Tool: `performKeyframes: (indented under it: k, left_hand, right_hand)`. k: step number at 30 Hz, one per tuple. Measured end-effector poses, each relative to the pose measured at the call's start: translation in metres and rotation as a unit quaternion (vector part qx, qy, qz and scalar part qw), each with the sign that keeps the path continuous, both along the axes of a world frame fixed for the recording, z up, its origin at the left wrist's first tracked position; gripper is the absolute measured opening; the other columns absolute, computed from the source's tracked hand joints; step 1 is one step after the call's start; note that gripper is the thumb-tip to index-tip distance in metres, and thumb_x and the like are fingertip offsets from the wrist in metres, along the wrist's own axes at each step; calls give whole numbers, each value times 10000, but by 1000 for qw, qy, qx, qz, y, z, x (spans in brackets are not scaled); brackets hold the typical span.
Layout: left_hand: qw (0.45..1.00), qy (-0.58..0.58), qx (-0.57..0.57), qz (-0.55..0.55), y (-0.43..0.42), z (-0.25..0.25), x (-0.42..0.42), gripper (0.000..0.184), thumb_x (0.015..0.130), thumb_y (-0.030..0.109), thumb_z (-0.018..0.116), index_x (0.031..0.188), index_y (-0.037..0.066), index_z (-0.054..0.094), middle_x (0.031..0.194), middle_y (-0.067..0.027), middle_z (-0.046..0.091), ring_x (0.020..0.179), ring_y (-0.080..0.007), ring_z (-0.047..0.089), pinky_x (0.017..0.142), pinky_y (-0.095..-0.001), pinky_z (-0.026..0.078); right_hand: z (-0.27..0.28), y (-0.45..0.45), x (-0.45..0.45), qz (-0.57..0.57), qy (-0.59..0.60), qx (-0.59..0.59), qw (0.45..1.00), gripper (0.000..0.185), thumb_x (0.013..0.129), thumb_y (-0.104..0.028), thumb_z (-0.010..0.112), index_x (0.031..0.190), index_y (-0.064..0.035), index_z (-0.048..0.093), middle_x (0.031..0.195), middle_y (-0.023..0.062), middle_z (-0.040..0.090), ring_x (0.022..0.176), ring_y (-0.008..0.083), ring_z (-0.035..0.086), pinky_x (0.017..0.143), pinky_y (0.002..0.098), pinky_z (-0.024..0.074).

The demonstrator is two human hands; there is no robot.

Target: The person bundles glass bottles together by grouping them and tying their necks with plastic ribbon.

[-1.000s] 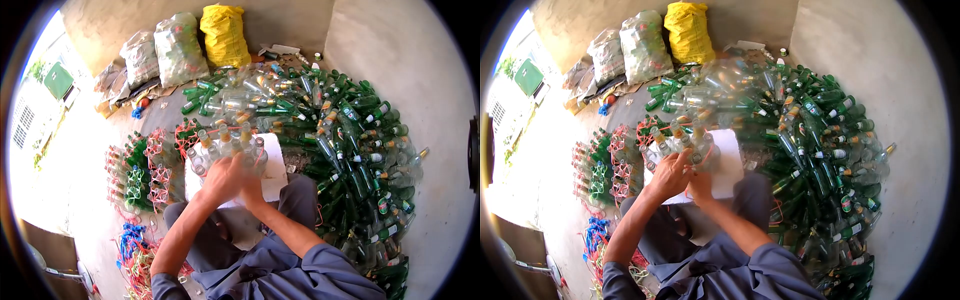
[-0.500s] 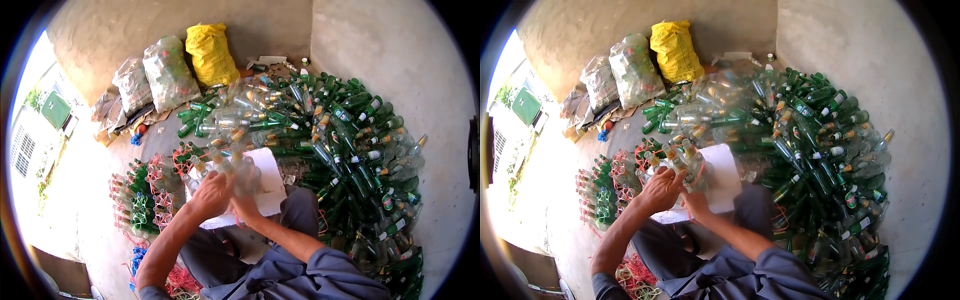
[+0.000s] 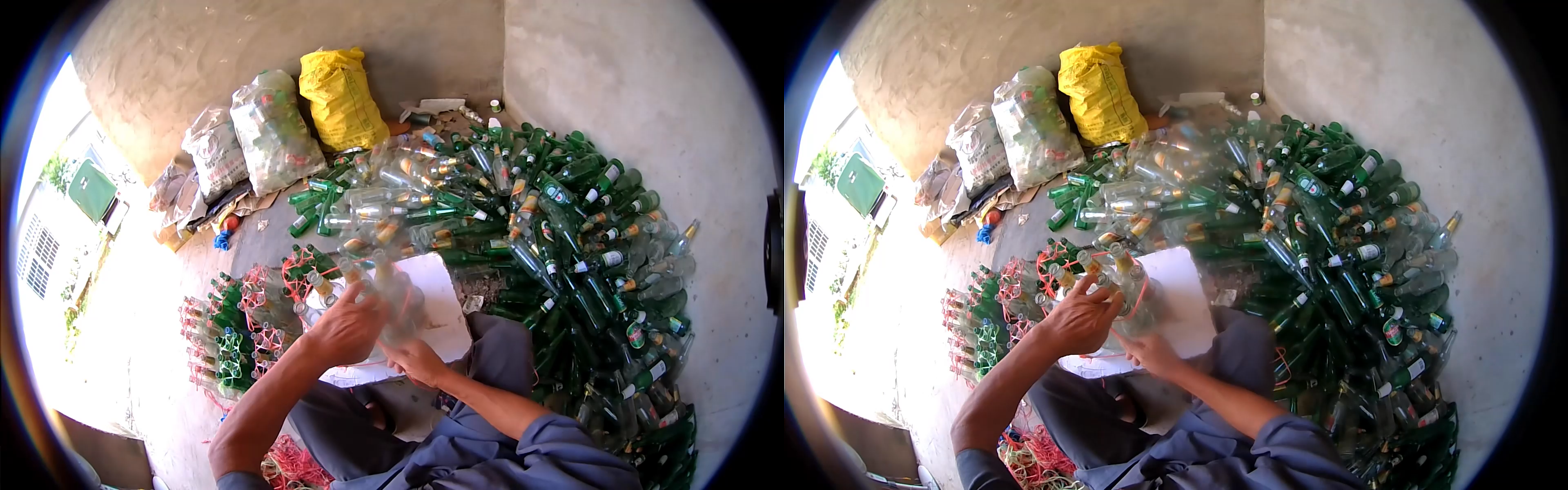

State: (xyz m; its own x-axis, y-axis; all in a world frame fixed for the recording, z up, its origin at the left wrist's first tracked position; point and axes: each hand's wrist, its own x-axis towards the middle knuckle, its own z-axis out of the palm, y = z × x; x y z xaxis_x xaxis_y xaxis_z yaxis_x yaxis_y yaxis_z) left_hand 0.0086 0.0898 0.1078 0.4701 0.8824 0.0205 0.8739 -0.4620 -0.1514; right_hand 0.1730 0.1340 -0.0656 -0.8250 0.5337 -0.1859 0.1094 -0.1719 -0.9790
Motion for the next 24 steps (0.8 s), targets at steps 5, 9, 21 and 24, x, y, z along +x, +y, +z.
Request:
performKeyframes:
  k: [5, 9, 21, 24]
  left_hand:
    - [997, 44, -59, 10, 9, 12, 3, 441, 852, 96, 561, 1265, -47, 501, 883, -86, 697, 1156, -232, 594, 1138, -516, 279]
    - [999, 28, -13, 9, 8, 11, -6, 451, 852, 186, 613, 1250, 0, 515, 824, -62, 709, 1110, -238, 607, 1140, -501, 275]
    - [988, -119, -16, 102, 3, 24, -31, 231, 745, 315, 773, 819, 102, 723, 652, 31, 654, 853, -221, 581, 969, -420, 397]
    - [978, -152, -49, 134, 0, 28, -40, 148, 711, 227, 727, 827, 137, 741, 694, 51, 642, 835, -208, 569, 925, -397, 402]
  right_hand:
    - [-11, 6, 14, 18, -8, 42, 999, 397, 1021, -356, 614, 877, 1, 713, 695, 21, 637, 604, 81, 562, 562, 249, 446]
    - [-15, 10, 21, 8, -42, 42, 998, 418, 995, -341, 599, 825, 19, 727, 685, 49, 680, 604, 117, 614, 610, 309, 486]
    - [24, 11, 24, 14, -46, 58, 997, 324, 958, -283, 651, 817, 0, 721, 692, 33, 671, 643, 104, 597, 633, 289, 467]
    - [23, 8, 21, -11, 4, 53, 999, 292, 947, -270, 658, 841, -6, 722, 718, 24, 679, 643, 93, 578, 630, 286, 458]
